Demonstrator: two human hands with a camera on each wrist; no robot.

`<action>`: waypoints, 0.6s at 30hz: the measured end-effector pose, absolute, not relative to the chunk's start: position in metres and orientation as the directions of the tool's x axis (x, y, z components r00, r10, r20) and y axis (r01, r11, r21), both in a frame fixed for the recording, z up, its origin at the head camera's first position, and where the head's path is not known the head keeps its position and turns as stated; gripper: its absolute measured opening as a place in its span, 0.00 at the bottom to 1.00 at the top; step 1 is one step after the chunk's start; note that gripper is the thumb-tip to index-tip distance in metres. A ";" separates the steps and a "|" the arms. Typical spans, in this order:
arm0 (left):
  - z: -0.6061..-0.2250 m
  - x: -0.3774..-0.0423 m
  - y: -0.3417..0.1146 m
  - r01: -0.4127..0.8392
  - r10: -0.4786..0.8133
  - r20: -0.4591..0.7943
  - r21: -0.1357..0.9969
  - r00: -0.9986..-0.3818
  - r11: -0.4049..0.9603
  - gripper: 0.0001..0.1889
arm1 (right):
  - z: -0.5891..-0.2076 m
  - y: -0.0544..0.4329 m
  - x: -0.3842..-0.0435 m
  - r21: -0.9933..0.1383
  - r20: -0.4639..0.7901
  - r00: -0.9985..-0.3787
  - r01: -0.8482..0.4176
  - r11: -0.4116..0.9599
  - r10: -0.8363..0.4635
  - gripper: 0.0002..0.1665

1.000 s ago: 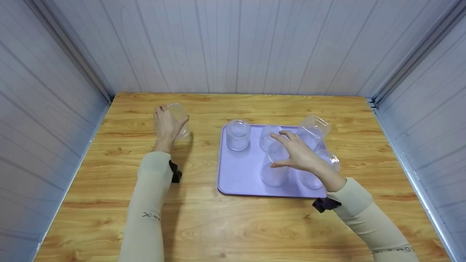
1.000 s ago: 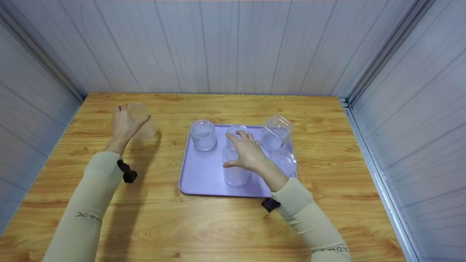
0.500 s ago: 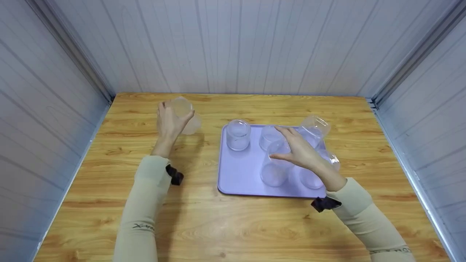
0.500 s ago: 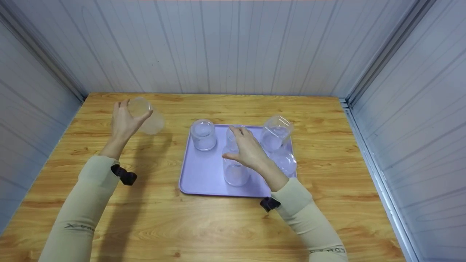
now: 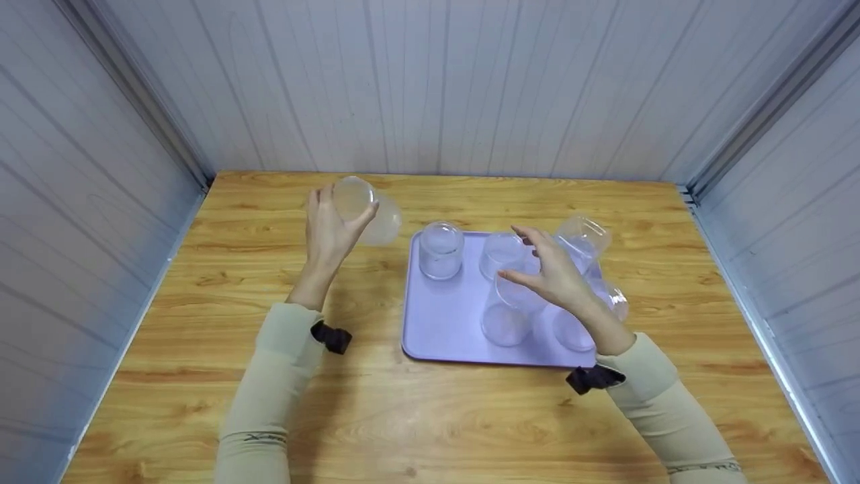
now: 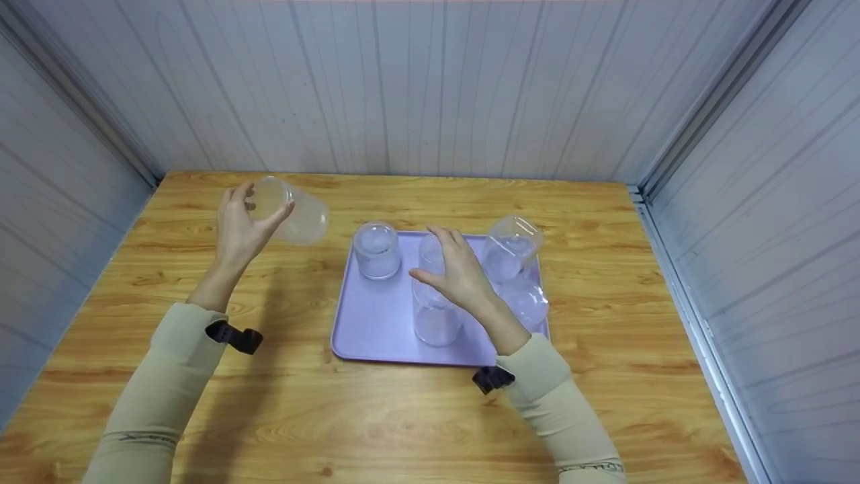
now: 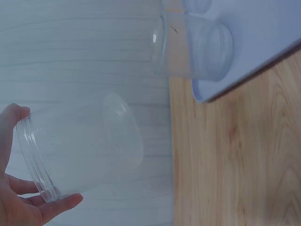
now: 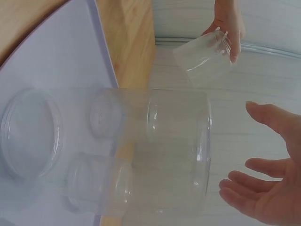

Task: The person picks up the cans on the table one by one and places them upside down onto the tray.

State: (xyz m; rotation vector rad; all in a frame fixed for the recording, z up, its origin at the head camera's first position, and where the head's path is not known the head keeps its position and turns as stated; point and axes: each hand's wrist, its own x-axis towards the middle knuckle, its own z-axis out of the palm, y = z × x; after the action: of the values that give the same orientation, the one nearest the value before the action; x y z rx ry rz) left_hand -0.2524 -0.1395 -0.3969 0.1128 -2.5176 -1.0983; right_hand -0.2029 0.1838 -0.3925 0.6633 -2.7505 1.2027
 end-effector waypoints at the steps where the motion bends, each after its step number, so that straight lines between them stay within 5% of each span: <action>1: -0.396 -0.251 -0.137 0.087 -0.226 0.323 0.726 -0.919 0.682 0.43 | -0.393 0.183 -0.203 -0.700 0.237 -0.907 -0.407 0.586 -0.347 0.40; 8: -0.391 -0.242 -0.125 0.137 -0.230 0.349 0.769 -0.909 0.624 0.41 | -0.396 0.181 -0.206 -0.780 0.304 -0.916 -0.397 0.484 -0.261 0.39; 18: -0.387 -0.230 -0.108 0.229 -0.223 0.399 0.812 -0.890 0.537 0.39 | -0.366 0.166 -0.191 -0.899 0.241 -0.947 -0.300 0.318 -0.212 0.37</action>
State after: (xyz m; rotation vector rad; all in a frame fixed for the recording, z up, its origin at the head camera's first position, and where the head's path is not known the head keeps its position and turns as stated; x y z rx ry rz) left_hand -0.2296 -0.1081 -0.3873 -0.0055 -2.3179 -1.3200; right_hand -0.1912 0.1655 -0.3660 0.4835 -2.4862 1.7234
